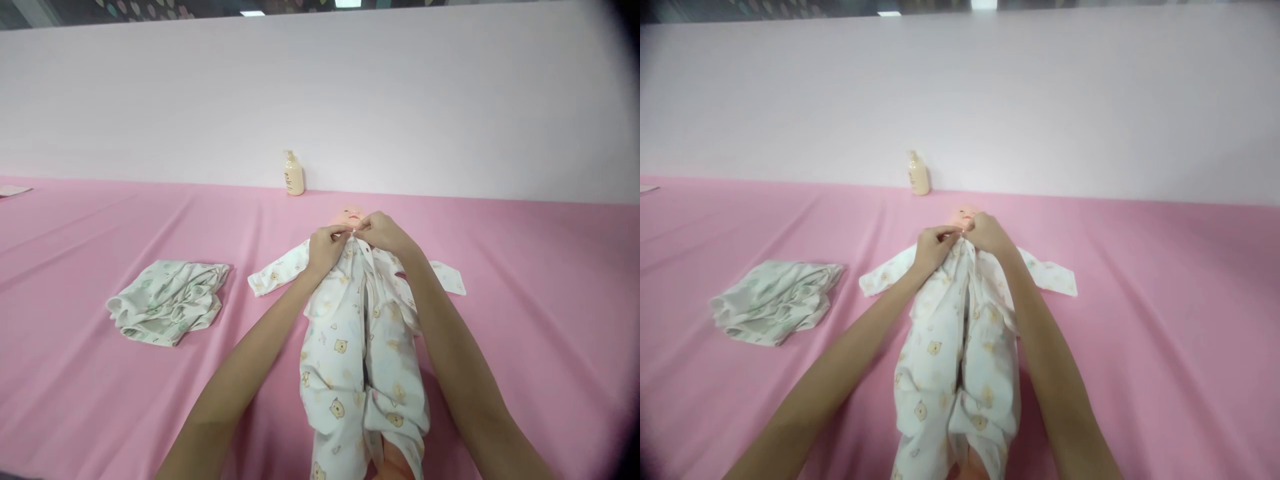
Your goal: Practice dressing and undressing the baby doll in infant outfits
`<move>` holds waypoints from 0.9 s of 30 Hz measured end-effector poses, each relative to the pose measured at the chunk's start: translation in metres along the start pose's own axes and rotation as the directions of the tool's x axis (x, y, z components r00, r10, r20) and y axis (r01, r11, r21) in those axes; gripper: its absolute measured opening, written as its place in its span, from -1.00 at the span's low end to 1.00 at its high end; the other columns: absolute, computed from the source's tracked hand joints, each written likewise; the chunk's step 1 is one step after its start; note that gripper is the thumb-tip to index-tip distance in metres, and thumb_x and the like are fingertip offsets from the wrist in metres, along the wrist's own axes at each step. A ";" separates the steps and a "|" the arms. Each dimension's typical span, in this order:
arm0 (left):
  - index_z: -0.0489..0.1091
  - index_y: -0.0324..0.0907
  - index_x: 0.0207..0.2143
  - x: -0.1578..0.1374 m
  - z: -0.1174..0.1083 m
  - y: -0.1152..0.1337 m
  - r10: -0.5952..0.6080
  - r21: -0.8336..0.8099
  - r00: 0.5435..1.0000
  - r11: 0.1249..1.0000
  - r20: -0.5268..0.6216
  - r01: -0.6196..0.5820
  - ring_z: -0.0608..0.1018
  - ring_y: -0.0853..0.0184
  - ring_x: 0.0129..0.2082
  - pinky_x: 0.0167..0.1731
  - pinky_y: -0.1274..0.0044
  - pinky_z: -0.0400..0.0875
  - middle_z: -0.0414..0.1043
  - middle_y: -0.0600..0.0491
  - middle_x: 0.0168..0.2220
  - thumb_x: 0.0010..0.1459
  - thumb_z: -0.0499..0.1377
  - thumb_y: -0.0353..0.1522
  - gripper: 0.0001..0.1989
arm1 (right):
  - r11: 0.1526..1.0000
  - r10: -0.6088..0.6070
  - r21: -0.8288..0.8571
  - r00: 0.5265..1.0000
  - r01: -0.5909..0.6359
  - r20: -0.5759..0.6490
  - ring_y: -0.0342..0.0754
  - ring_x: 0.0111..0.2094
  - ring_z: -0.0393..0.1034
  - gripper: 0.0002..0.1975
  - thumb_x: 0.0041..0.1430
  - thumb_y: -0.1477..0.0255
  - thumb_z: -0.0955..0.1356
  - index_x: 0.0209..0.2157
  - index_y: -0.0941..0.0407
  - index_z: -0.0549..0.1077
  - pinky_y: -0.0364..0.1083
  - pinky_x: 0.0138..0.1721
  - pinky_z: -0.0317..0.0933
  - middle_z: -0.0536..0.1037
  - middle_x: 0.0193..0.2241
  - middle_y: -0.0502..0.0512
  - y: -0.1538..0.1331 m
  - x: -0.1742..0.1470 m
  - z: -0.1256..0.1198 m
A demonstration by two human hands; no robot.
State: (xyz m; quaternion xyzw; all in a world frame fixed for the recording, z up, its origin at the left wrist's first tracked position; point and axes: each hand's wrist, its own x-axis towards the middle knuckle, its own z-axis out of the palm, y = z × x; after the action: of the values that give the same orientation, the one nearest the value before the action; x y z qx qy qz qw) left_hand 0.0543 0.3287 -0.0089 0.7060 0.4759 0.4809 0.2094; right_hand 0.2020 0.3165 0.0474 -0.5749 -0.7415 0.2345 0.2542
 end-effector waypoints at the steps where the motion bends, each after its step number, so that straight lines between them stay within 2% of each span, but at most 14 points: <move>1: 0.54 -0.16 -0.31 -0.001 0.000 0.000 0.007 0.012 1.000 1.000 -0.002 -0.007 0.51 0.41 -0.45 -0.36 0.58 0.37 0.58 0.07 -0.27 0.11 0.13 -0.39 -0.82 | 0.999 0.013 0.038 1.000 -0.013 0.007 -0.18 -0.63 0.23 -0.84 0.00 0.50 0.30 -0.62 0.16 0.37 -0.20 -0.55 0.15 0.34 -0.71 -0.02 0.001 0.001 0.000; 7: 0.49 -0.17 -0.21 -0.001 0.003 -0.007 -0.015 0.013 1.000 1.000 -0.020 0.016 0.53 0.41 -0.44 -0.36 0.58 0.37 0.58 0.07 -0.28 0.09 0.13 -0.43 -0.79 | 0.945 0.050 0.315 0.988 -0.094 0.145 -0.12 -0.57 0.39 -0.81 0.00 0.59 0.27 -0.63 0.18 0.37 -0.17 -0.51 0.33 0.45 -0.64 0.07 0.007 0.003 0.000; 10: 0.48 -0.18 -0.22 -0.001 0.004 -0.008 -0.005 0.008 1.000 1.000 -0.031 0.005 0.55 0.39 -0.41 -0.35 0.57 0.38 0.58 0.06 -0.29 0.09 0.13 -0.42 -0.79 | 0.917 0.053 0.380 0.980 -0.124 0.190 -0.12 -0.57 0.41 -0.86 0.00 0.59 0.28 -0.59 0.19 0.39 -0.17 -0.53 0.34 0.48 -0.63 0.08 0.007 0.004 0.002; 16: 0.48 -0.17 -0.22 -0.003 0.001 -0.002 -0.045 0.090 0.998 0.995 -0.031 0.048 0.56 0.37 -0.41 -0.35 0.57 0.37 0.58 0.07 -0.37 0.10 0.10 -0.43 -0.78 | 0.975 0.105 0.192 0.992 -0.117 0.070 -0.15 -0.72 0.27 -0.97 -0.13 0.54 0.31 -0.56 0.17 0.40 -0.21 -0.68 0.17 0.38 -0.77 -0.02 0.010 0.007 0.011; 22: 0.48 -0.13 -0.15 -0.003 -0.003 0.009 -0.124 0.160 0.992 0.979 -0.017 0.125 0.57 0.24 -0.24 -0.26 0.51 0.37 0.58 0.03 -0.34 0.09 0.16 -0.22 -0.70 | 0.994 0.006 0.106 1.000 -0.006 0.003 -0.21 -0.73 0.17 -0.93 -0.16 0.47 0.29 -0.59 0.17 0.39 -0.24 -0.67 0.06 0.30 -0.81 -0.07 0.016 0.010 0.018; 27: 0.49 -0.10 -0.16 -0.003 -0.002 0.013 -0.164 0.142 0.986 0.976 -0.019 0.165 0.58 0.27 -0.26 -0.25 0.53 0.36 0.58 0.07 -0.42 0.06 0.15 -0.32 -0.73 | 0.999 0.012 0.038 0.999 -0.011 -0.041 -0.20 -0.73 0.17 -0.88 -0.15 0.44 0.29 -0.59 0.18 0.44 -0.22 -0.63 0.07 0.28 -0.84 -0.07 0.012 0.008 0.018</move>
State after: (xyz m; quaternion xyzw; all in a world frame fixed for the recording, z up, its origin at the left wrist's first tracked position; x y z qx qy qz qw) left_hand 0.0589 0.3199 0.0006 0.6757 0.5668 0.4288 0.1956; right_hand 0.1979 0.3266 0.0269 -0.5789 -0.7282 0.2383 0.2790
